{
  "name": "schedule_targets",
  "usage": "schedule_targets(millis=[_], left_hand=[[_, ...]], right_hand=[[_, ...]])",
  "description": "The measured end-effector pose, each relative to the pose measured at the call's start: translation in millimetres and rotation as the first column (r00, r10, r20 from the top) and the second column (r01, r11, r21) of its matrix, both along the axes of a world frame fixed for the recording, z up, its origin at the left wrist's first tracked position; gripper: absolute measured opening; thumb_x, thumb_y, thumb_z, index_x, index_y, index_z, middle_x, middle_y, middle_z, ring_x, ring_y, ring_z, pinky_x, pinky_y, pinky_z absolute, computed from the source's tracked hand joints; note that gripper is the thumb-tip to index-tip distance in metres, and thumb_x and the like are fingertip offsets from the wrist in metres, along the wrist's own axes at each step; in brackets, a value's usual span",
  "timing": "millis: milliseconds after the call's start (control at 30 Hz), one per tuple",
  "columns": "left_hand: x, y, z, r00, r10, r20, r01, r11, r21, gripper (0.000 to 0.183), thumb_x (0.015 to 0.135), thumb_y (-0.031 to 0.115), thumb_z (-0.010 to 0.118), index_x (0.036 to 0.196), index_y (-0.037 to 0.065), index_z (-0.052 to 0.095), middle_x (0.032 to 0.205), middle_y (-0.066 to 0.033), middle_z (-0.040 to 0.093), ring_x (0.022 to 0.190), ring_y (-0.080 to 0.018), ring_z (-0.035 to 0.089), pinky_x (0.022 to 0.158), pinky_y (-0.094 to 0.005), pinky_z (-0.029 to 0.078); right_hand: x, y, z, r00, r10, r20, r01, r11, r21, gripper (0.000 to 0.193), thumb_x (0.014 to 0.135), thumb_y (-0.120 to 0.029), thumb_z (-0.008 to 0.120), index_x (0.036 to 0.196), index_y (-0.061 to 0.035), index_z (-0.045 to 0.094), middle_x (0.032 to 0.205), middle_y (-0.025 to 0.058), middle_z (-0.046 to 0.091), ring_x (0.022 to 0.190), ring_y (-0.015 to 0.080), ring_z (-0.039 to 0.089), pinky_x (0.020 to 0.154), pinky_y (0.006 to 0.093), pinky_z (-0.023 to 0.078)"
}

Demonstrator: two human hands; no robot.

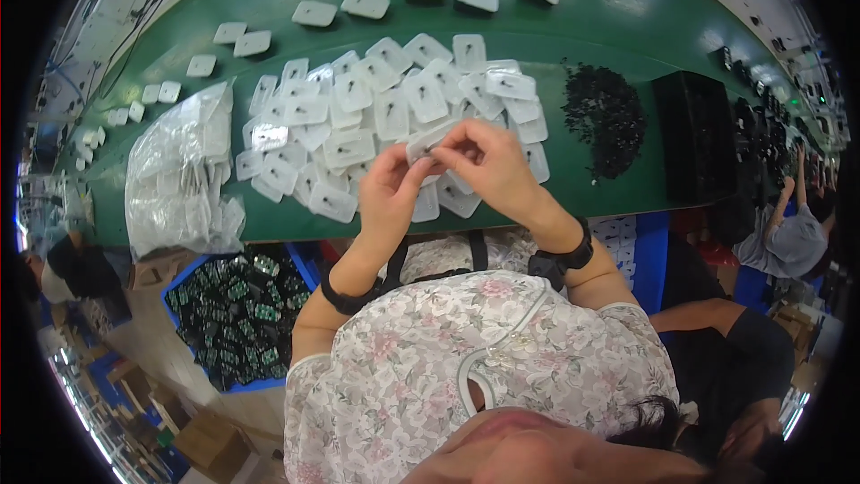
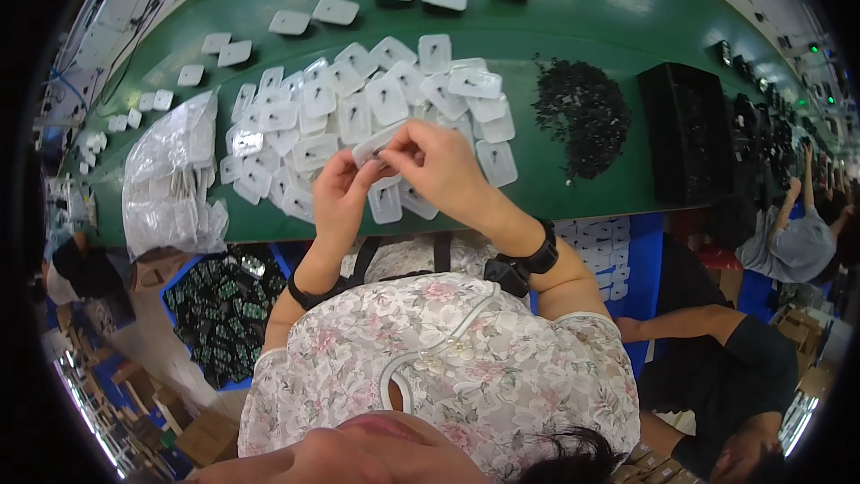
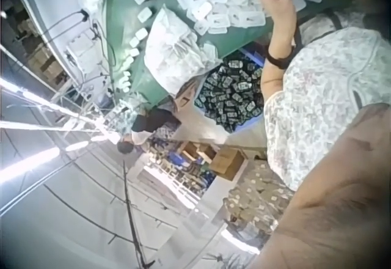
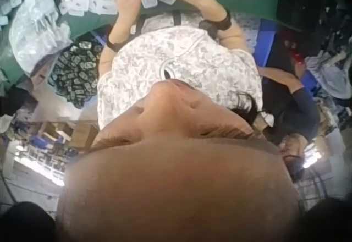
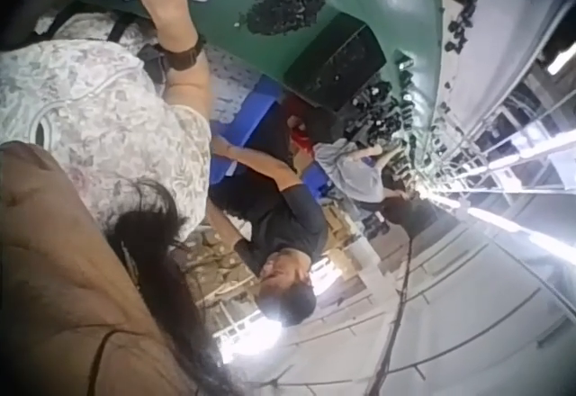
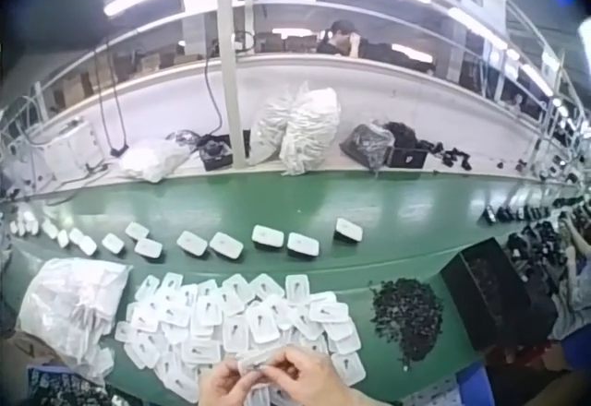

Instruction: The person picks up a white plastic base and a small black component by hand, fits the component into the base, and repeats this process for several units.

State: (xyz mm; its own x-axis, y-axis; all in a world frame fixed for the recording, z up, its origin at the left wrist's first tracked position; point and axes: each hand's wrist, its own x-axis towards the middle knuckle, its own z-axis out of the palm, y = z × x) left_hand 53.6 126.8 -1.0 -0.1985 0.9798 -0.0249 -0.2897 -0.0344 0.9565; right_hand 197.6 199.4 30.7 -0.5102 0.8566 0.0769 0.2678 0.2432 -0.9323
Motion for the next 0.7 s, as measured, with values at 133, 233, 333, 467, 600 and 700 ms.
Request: schedule_targets(millis=[133,233,333,467,600,700], left_hand=[[2,-4,-2,0.93,0.14,-0.34,-0.106,0.988,0.116,0.008,0.085,-0.002,0.055,0.093,-0.002,0.056,0.089,-0.0055,0.059,0.077,-0.011,0.058,0.069,-0.0214,0.046],[5,-2,3,0.884,0.183,-0.43,-0.107,0.975,0.194,0.007,0.085,-0.001,0.055,0.092,-0.001,0.055,0.086,-0.0044,0.057,0.077,-0.0097,0.057,0.068,-0.021,0.045],[6,-4,2,0.857,0.21,-0.471,-0.111,0.967,0.229,0.005,0.086,0.0,0.055,0.091,-0.001,0.054,0.083,-0.0035,0.056,0.077,-0.0081,0.056,0.067,-0.02,0.043],[7,-5,2,0.869,0.243,-0.431,-0.142,0.957,0.252,0.003,0.085,-0.002,0.054,0.088,-0.002,0.054,0.084,-0.0059,0.055,0.075,-0.0106,0.057,0.064,-0.0206,0.045],[7,-5,2,0.881,0.242,-0.406,-0.151,0.958,0.244,0.004,0.085,-0.002,0.054,0.089,-0.001,0.054,0.084,-0.0057,0.056,0.072,-0.0107,0.058,0.062,-0.021,0.044],[6,-4,1,0.92,0.203,-0.335,-0.15,0.973,0.177,0.004,0.085,-0.002,0.054,0.089,-0.002,0.054,0.083,-0.0057,0.058,0.072,-0.0112,0.06,0.064,-0.0206,0.045]], right_hand=[[0,1,-10,0.973,0.037,-0.229,-0.101,0.956,-0.275,0.01,0.08,-0.011,0.065,0.08,-0.0019,0.06,0.072,-0.0021,0.06,0.062,0.0015,0.05,0.053,0.0167,0.039],[-2,0,-23,0.949,0.01,-0.316,-0.12,0.936,-0.33,0.011,0.08,-0.01,0.065,0.08,-0.0014,0.058,0.073,-0.0009,0.06,0.062,0.0031,0.052,0.054,0.0179,0.041],[-7,-8,-20,0.907,-0.042,-0.42,-0.127,0.922,-0.365,0.01,0.081,-0.008,0.063,0.08,-0.0006,0.056,0.073,0.0009,0.061,0.062,0.0052,0.054,0.055,0.0196,0.043],[-6,-10,-14,0.936,0.025,-0.35,-0.065,0.992,-0.105,0.009,0.082,-0.007,0.062,0.082,-0.0005,0.055,0.072,0.0028,0.06,0.062,0.007,0.055,0.055,0.021,0.043],[-12,-14,-25,0.896,0.01,-0.444,-0.04,0.997,-0.059,0.015,0.083,-0.009,0.063,0.09,-0.0007,0.053,0.078,0.0014,0.059,0.066,0.006,0.054,0.058,0.0203,0.043],[-7,-10,-14,0.955,-0.155,-0.253,0.183,0.979,0.091,0.029,0.075,-0.014,0.071,0.094,-0.0028,0.052,0.077,0.0021,0.055,0.066,0.0082,0.052,0.057,0.022,0.042]])
